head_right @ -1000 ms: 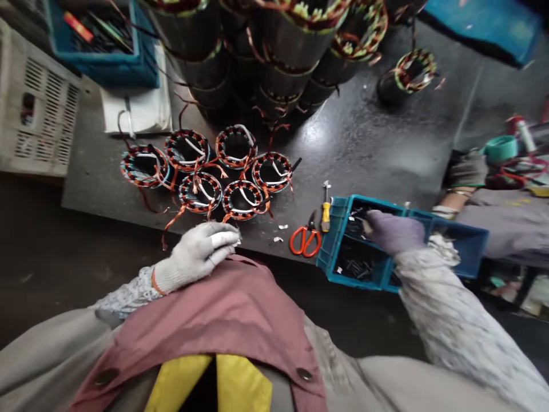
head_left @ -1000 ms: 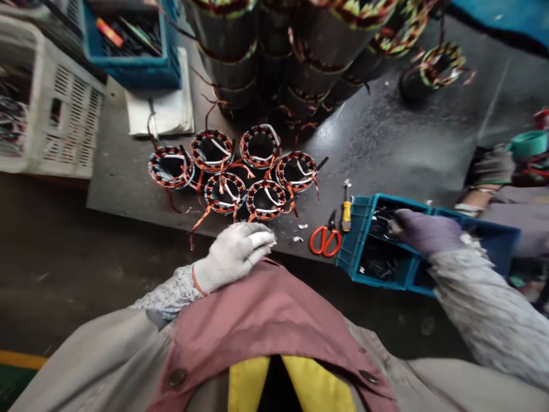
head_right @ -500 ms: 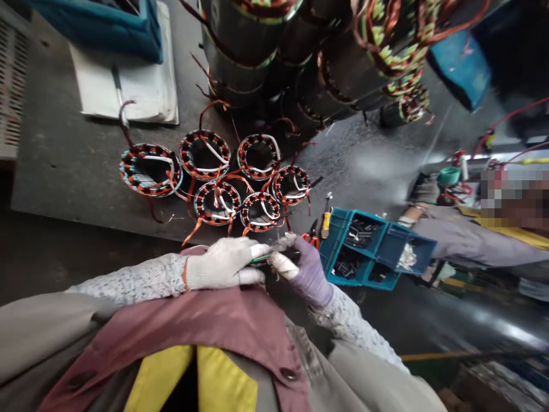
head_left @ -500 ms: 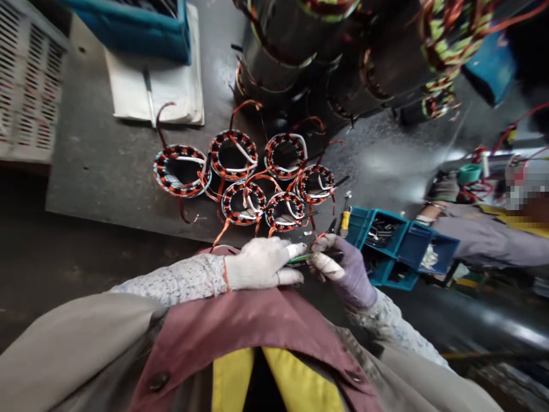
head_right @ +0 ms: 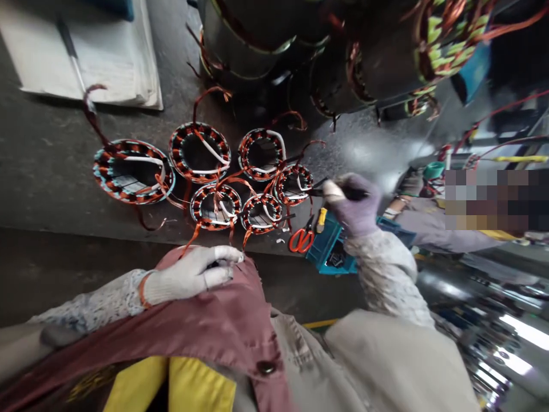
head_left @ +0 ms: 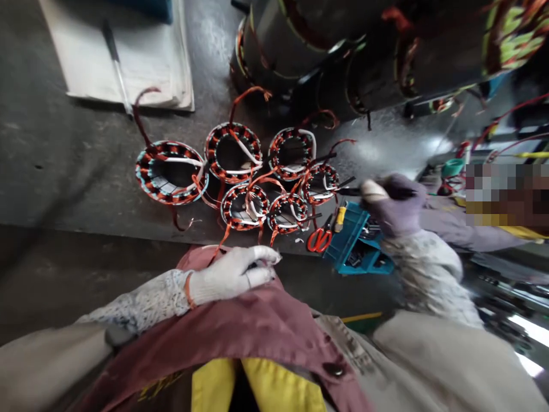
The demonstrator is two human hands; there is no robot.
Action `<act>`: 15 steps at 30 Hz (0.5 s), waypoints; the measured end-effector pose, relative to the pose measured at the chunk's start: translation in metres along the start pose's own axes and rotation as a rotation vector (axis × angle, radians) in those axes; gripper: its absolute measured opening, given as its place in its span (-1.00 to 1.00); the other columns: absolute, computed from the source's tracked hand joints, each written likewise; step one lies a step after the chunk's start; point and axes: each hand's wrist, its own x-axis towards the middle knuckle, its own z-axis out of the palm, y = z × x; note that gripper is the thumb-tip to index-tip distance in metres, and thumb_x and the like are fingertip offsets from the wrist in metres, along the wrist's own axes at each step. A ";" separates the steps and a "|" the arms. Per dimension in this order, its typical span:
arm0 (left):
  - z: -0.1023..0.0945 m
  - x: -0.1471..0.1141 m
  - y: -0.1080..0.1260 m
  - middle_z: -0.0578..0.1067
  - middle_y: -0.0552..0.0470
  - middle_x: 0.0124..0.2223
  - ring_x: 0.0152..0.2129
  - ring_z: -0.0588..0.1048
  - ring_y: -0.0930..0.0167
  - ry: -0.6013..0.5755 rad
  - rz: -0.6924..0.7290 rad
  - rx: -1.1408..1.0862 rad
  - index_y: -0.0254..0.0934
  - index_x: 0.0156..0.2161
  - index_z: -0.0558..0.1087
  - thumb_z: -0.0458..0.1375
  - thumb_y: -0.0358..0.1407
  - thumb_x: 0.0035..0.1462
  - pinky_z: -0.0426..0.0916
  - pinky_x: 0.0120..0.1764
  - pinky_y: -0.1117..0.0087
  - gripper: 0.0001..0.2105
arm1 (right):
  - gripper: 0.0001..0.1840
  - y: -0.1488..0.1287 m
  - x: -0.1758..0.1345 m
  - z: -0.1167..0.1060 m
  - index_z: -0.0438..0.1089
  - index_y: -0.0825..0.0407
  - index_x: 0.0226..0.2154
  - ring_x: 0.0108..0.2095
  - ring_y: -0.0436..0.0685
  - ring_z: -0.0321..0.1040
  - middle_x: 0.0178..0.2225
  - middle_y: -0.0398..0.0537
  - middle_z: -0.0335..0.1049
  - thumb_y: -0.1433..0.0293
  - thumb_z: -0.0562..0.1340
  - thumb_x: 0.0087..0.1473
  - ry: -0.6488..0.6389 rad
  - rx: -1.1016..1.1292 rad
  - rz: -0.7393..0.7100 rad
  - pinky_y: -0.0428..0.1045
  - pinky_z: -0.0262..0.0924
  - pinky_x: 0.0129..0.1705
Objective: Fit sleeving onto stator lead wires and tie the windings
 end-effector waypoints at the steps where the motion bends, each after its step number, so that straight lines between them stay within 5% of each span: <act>1: -0.002 0.000 0.001 0.61 -0.01 -0.11 -0.22 0.57 0.37 0.022 0.013 -0.003 -0.25 0.03 0.44 0.12 -0.23 0.13 0.44 -0.09 0.34 -0.65 | -0.73 0.008 0.011 0.009 0.23 -0.02 -0.67 -0.62 -0.02 0.09 -0.68 -0.18 0.18 0.22 0.30 -0.21 -0.073 -0.111 -0.062 -0.05 0.04 -0.56; 5: -0.005 0.003 0.004 0.60 -0.04 -0.05 -0.14 0.56 0.34 0.151 0.008 -0.074 -0.25 -0.04 0.48 0.12 -0.21 0.14 0.45 -0.04 0.33 -0.70 | -0.69 0.028 0.028 0.042 0.22 0.00 -0.62 -0.57 0.01 0.14 -0.63 -0.11 0.25 0.12 0.20 -0.12 -0.303 -0.498 -0.170 -0.06 0.01 -0.49; 10: -0.003 0.000 -0.001 0.62 -0.02 -0.10 -0.17 0.58 0.37 0.206 -0.044 -0.152 -0.26 -0.10 0.50 0.11 -0.24 0.13 0.47 -0.06 0.37 -0.74 | -0.70 0.029 0.023 0.055 0.35 0.02 -0.50 -0.49 0.15 0.33 -0.56 0.02 0.42 0.13 0.12 -0.06 -0.375 -0.908 -0.233 -0.03 -0.05 -0.46; 15: -0.006 -0.006 0.003 0.62 -0.01 -0.11 -0.21 0.58 0.38 0.236 -0.037 -0.184 -0.26 -0.12 0.51 0.11 -0.27 0.12 0.48 -0.07 0.36 -0.75 | -0.74 0.018 0.019 0.051 0.33 0.00 -0.57 -0.56 0.14 0.29 -0.64 -0.03 0.33 0.17 0.16 -0.09 -0.397 -0.914 -0.260 -0.03 -0.07 -0.50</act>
